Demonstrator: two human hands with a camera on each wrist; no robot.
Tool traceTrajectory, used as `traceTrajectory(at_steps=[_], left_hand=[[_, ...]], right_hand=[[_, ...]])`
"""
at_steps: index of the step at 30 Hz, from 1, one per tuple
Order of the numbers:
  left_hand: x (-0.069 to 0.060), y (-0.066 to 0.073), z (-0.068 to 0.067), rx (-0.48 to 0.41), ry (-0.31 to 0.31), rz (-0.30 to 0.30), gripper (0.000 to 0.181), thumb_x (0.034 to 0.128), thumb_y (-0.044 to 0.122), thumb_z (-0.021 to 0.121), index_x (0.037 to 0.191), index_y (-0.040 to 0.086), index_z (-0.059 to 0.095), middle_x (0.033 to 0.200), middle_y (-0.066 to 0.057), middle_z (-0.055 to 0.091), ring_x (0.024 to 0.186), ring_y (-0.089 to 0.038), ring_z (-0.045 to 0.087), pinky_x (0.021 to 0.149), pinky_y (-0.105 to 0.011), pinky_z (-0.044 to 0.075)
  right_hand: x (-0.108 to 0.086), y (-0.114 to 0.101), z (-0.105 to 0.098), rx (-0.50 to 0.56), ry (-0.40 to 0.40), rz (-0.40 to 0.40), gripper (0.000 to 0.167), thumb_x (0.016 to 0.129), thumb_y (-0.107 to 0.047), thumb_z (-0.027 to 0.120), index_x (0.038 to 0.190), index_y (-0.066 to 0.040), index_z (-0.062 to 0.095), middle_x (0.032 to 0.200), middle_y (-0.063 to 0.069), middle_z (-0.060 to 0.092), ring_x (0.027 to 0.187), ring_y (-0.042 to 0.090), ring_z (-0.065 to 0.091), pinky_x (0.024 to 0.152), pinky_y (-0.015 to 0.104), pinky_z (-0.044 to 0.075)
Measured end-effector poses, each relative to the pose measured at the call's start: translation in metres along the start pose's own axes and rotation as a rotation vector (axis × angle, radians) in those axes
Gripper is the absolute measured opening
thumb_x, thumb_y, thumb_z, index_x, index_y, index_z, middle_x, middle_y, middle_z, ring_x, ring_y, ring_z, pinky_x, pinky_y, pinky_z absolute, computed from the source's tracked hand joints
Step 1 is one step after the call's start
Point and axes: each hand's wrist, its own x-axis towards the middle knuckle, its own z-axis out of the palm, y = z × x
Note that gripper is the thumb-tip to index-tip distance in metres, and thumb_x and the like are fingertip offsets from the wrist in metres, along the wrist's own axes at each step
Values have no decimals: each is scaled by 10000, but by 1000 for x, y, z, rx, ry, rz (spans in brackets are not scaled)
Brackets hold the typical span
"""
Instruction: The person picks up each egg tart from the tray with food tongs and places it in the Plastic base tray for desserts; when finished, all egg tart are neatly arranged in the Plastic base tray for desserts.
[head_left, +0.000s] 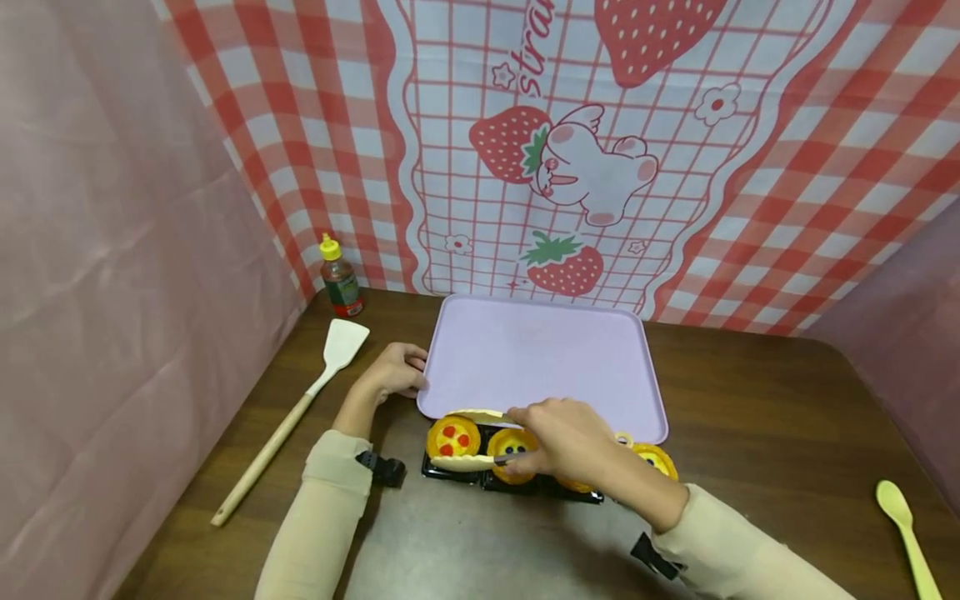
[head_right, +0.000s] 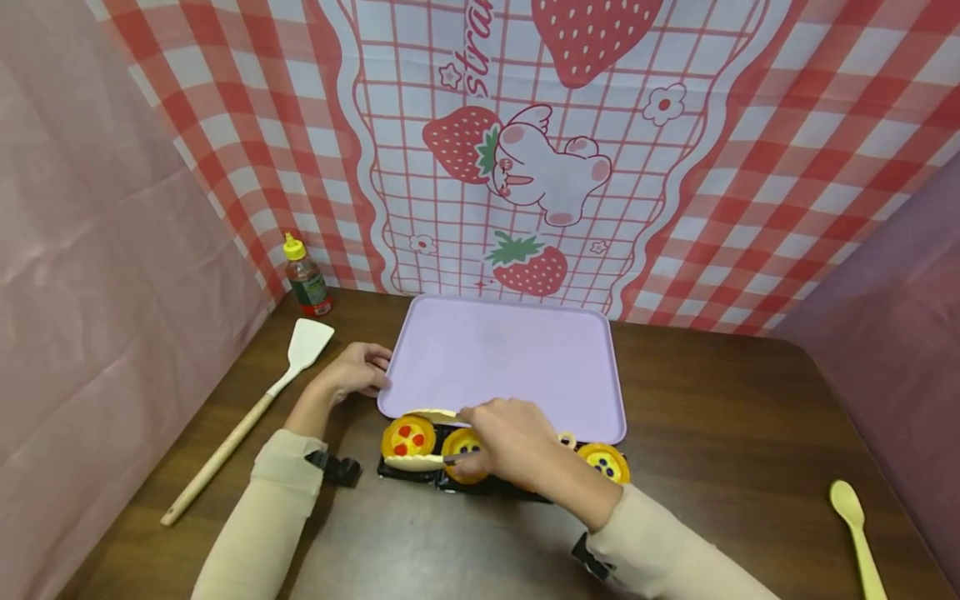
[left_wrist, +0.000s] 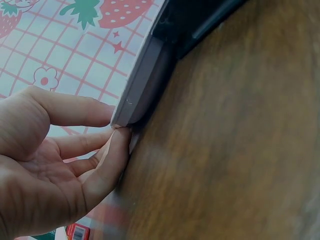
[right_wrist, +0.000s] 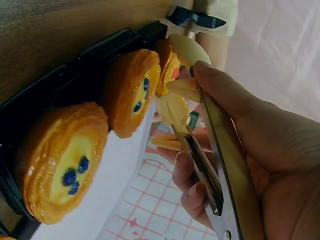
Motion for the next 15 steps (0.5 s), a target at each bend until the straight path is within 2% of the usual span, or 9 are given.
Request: traceTrajectory(at_steps=[9,11,15], left_hand=[[3,-2,-1,6,3,0,566,711,-123,689,1256,-115,539,1023,-207,551,763,-235,583,628,-388,593],[4,-2,-1,10,7,-1,561,711,-122,690,1252,-111,544,1021,-205,551,763,-236,582,628,-388,593],[3,-3,0,20,15,-6,556,714,-116,694,1251,-107,548,1020,-202,551,766,-243,586,630,-385,594]], right_hand=[[1,0,4,17,-16,18,644,731,-524,826,1222,-125,699,834,-37,682,619,99,477,498,294,418],[1,0,4,14,-15,20,673,720,-539,828,1228,-119,694,810,-36,668,618,112,477,498,307,418],[1,-1,4,1,2,31,806,660,-599,839,1264,-95,666,881,10,696,692,156,572,555,369,490]])
